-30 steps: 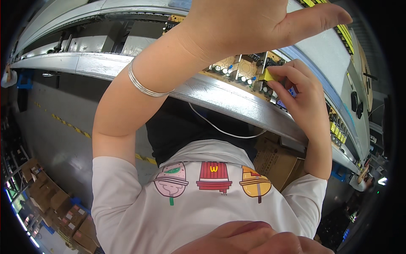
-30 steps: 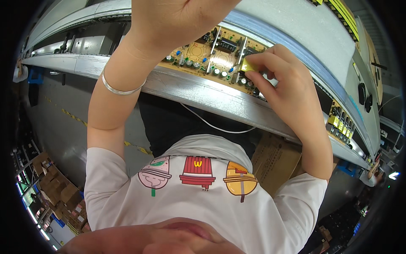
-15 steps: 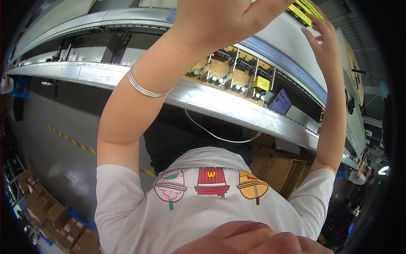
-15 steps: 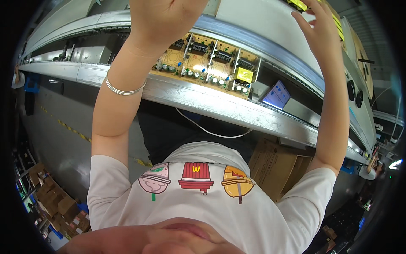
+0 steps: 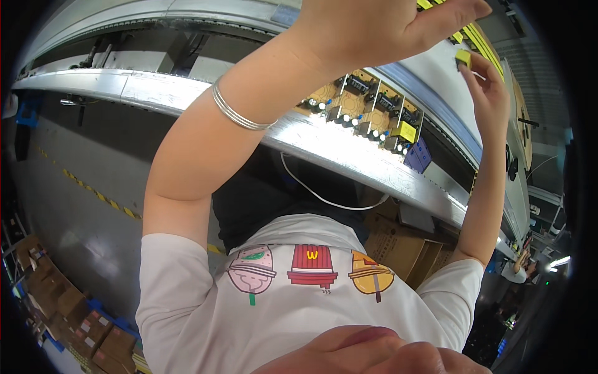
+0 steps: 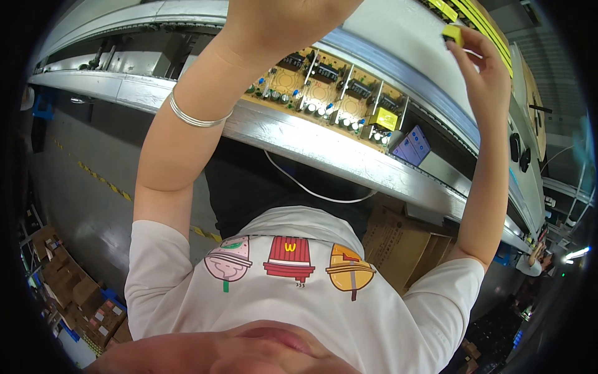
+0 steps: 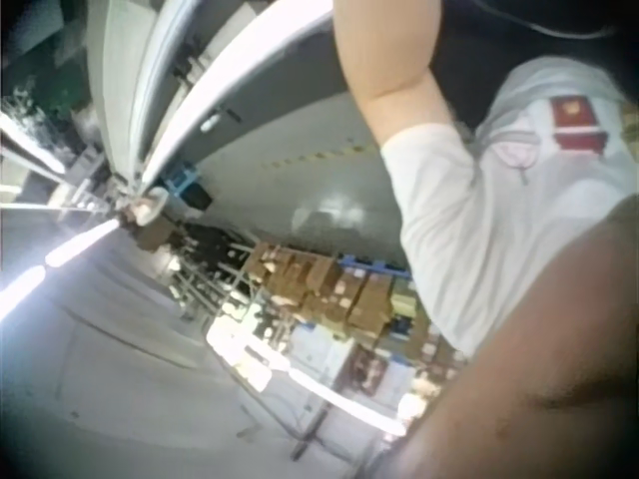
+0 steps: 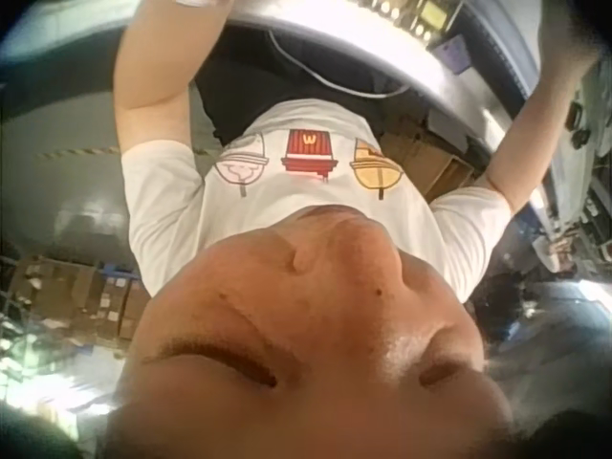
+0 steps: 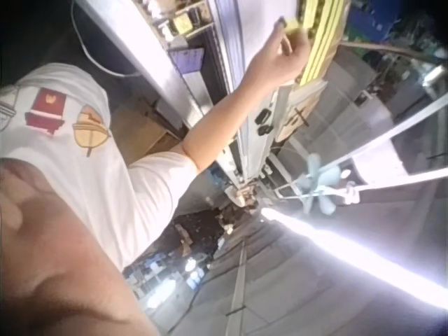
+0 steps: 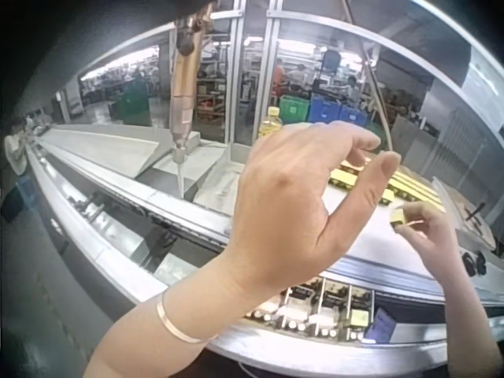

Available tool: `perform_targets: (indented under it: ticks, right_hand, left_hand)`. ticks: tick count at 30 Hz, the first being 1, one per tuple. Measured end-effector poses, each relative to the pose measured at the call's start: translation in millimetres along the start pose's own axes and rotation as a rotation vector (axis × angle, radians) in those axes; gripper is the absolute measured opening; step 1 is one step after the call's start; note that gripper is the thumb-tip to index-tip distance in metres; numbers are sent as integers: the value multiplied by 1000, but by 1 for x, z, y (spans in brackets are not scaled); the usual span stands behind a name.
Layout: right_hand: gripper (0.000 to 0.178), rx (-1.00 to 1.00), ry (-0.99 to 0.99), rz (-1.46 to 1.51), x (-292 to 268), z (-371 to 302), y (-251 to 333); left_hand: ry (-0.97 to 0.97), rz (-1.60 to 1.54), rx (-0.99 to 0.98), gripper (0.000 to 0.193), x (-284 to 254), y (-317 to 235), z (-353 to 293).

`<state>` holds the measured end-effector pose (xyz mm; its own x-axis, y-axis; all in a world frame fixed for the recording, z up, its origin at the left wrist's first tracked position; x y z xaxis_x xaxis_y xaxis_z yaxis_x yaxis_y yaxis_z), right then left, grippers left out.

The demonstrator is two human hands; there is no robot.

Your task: The recorder is assembling small yellow components onto electronic circuit boards on a manual assembly line track.

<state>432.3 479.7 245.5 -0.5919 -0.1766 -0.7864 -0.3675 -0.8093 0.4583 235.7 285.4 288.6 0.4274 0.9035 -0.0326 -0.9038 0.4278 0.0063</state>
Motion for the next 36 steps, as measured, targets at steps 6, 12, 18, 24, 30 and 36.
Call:
perform_targets:
  ticks: [6, 12, 18, 24, 30, 36]
  right_hand:
    - [28, -64, 331, 280, 45, -57, 99]
    - [25, 112, 497, 197, 67, -76, 99]
    - [22, 83, 499, 2, 69, -76, 106]
    - [20, 71, 503, -46, 67, -75, 109]
    - [20, 72, 532, -66, 69, -74, 106]
    - [20, 78, 535, 27, 76, -73, 105]
  left_hand:
    - [-42, -67, 4, 34, -4, 6, -3]
    - [-39, -88, 0, 34, -1, 2, -2]
    - [-164, -90, 94, 33, -6, -4, -3]
    - [-97, -94, 70, 33, -16, -17, 1]
    - [-62, -115, 0, 34, -4, 2, -2]
    - [-57, -136, -10, 36, -8, 5, 0]
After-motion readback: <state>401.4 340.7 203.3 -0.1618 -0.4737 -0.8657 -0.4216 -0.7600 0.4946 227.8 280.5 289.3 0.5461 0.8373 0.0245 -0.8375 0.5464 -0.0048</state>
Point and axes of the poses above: each hand's wrist, its own z-axis towards the middle knuckle, its own x-axis out of the palm, y = z × x, the point moved 7 cm from there along z, towards the middle knuckle, and after that the axes turned 4 degrees about y, right-handed, at the moved point
